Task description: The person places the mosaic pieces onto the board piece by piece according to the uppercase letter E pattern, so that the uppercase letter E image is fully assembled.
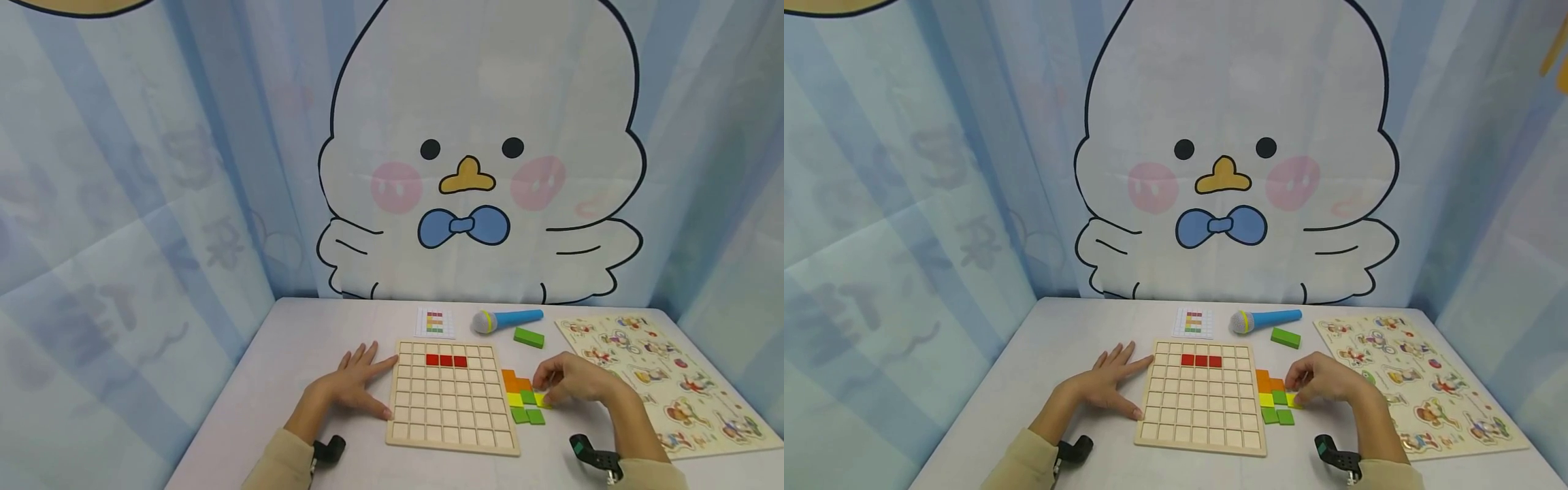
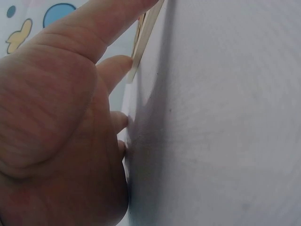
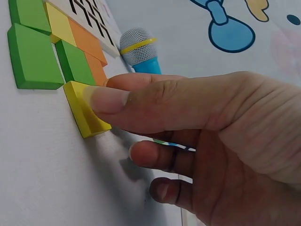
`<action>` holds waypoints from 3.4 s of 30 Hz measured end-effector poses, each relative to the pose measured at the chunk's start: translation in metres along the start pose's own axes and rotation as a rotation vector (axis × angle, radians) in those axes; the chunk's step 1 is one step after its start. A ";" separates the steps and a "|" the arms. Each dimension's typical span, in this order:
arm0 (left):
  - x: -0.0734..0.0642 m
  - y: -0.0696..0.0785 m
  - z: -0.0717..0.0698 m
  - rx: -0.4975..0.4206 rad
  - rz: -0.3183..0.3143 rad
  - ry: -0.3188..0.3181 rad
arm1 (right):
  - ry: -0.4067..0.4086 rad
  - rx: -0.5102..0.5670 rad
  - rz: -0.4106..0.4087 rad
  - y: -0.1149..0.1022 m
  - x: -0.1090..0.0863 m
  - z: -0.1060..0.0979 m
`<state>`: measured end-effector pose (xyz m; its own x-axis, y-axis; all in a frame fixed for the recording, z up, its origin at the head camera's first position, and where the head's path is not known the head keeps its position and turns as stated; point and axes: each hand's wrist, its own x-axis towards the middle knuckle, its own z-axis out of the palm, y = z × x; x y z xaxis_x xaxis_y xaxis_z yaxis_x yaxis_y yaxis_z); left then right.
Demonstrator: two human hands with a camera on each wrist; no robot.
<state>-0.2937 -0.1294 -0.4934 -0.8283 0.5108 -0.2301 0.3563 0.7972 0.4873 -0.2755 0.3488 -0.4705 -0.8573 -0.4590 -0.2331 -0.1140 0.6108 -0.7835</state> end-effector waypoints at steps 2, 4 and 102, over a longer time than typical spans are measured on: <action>0.000 0.000 0.000 -0.001 0.000 0.000 | 0.000 -0.004 0.012 0.000 0.000 0.001; 0.001 0.000 0.000 0.001 0.003 0.000 | -0.001 -0.012 0.025 0.000 0.000 0.001; 0.002 -0.003 0.000 0.012 0.021 0.007 | 0.378 0.209 -0.182 -0.101 0.084 0.073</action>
<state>-0.2960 -0.1305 -0.4954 -0.8236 0.5251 -0.2144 0.3784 0.7903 0.4820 -0.2992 0.2019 -0.4526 -0.9599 -0.2557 0.1152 -0.2096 0.3812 -0.9004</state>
